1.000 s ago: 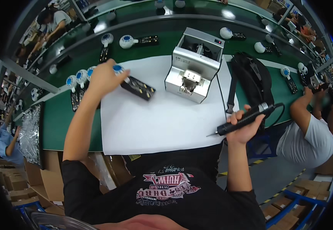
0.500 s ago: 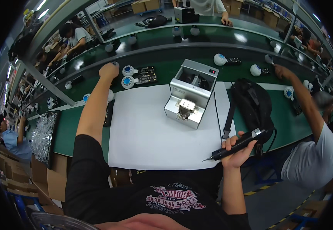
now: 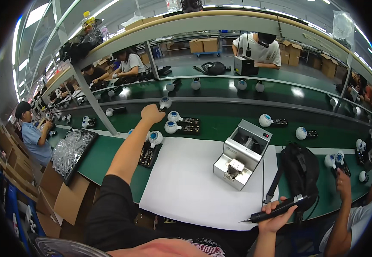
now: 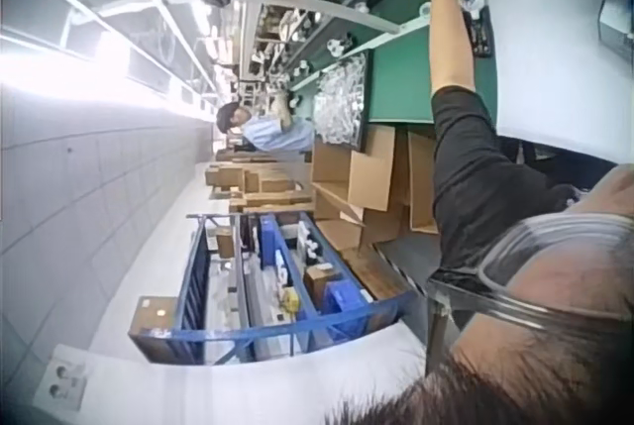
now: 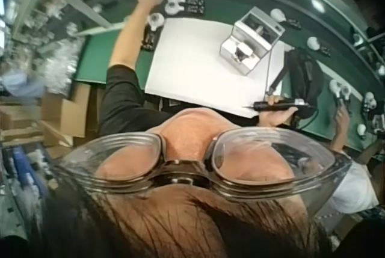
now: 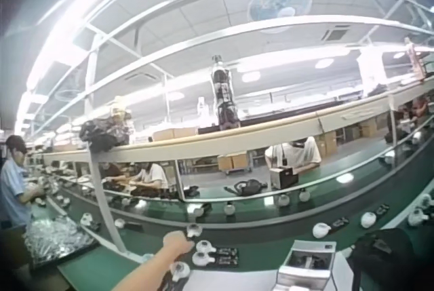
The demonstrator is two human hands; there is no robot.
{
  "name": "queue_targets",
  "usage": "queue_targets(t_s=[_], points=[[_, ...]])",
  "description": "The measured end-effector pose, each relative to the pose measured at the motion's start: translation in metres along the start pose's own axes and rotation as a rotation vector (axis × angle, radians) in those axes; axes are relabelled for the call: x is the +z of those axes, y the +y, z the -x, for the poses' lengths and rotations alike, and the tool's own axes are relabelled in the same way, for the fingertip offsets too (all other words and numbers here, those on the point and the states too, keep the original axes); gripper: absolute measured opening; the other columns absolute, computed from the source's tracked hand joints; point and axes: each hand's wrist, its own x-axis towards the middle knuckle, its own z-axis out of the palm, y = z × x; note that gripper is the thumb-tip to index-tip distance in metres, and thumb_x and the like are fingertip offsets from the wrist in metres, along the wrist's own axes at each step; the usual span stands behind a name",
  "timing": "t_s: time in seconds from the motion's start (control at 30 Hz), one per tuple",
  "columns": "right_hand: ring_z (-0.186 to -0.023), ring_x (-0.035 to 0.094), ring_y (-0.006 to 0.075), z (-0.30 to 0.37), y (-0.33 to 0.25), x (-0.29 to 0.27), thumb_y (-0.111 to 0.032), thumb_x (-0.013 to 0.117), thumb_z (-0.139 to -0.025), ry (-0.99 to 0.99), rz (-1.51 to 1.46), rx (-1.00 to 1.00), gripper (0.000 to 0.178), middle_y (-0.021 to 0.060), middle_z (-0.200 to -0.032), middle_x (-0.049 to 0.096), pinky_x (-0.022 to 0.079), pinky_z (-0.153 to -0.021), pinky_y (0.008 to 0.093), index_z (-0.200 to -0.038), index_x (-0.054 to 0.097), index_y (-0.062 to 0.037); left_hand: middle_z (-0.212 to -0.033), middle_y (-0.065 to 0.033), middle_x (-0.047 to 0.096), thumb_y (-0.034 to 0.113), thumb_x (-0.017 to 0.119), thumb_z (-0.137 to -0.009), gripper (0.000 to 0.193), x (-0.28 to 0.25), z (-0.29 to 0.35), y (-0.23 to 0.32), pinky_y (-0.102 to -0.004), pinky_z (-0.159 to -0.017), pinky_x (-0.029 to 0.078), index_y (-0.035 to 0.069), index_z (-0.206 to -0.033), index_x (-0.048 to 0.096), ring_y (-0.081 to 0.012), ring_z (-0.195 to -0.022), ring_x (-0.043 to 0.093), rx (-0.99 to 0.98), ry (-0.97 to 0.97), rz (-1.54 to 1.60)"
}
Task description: Assembling electronic components by using an electric screwdriver to secure screws into the back of remote controls.
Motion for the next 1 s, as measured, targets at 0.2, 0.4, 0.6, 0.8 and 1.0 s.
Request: queue_targets(t_s=[0.2,0.4,0.6,0.8,1.0], points=[[-0.063,0.053,0.0161,-0.001,0.003,0.001,-0.065,0.038,-0.103,0.002,0.054,-0.117,0.063,0.0028,-0.076,0.054,0.049,-0.063,0.0353,-0.129,0.053,-0.0100,-0.091,-0.0196,0.072,0.038,0.076,-0.073,0.044,-0.048,0.146,0.068,-0.0473,-0.078,0.056,0.001,-0.096,0.067,-0.0403,-0.088,0.069,0.267,0.017,0.284],[-0.068,0.055,0.0172,0.002,0.004,0.016,-0.066,0.040,-0.101,0.059,0.065,-0.037,0.065,0.0037,-0.080,0.056,0.050,-0.066,0.0366,-0.130,0.057,-0.0097,-0.097,-0.0248,0.068,0.033,0.072,-0.079,0.090,-0.035,0.271,0.086,-0.0500,-0.076,0.056,-0.006,-0.147,0.029,-0.0436,-0.086,0.069,0.383,-0.538,0.314],[-0.067,0.051,0.0145,0.006,0.006,0.038,-0.070,0.040,-0.099,0.035,0.119,0.096,0.070,0.0013,-0.079,0.054,0.048,-0.065,0.0362,-0.130,0.061,-0.0102,-0.130,-0.0298,0.054,0.036,0.070,-0.085,0.088,0.004,0.215,0.095,-0.0483,-0.093,0.053,0.003,-0.155,0.027,-0.0450,-0.107,0.063,0.677,-0.169,0.658],[-0.056,0.039,0.0115,0.005,0.026,0.089,-0.073,0.038,-0.098,-0.486,0.079,0.215,0.071,-0.0012,-0.070,0.042,0.037,-0.060,0.0311,-0.126,0.056,-0.0104,-0.121,-0.0235,0.062,0.037,0.075,-0.085,0.066,0.046,0.201,0.095,-0.0452,-0.098,0.048,0.002,-0.136,0.054,-0.0405,-0.111,0.061,0.806,-0.311,0.899],[-0.064,0.055,0.0193,-0.005,0.048,0.171,-0.076,0.043,-0.095,-0.648,0.376,-0.252,0.077,0.0084,-0.080,0.059,0.046,-0.066,0.0355,-0.127,0.051,-0.0058,-0.114,-0.0203,0.064,0.041,0.080,-0.080,0.062,0.015,0.232,0.112,-0.0451,-0.090,0.052,0.003,-0.123,0.058,-0.0398,-0.102,0.065,0.621,-0.404,0.793]])
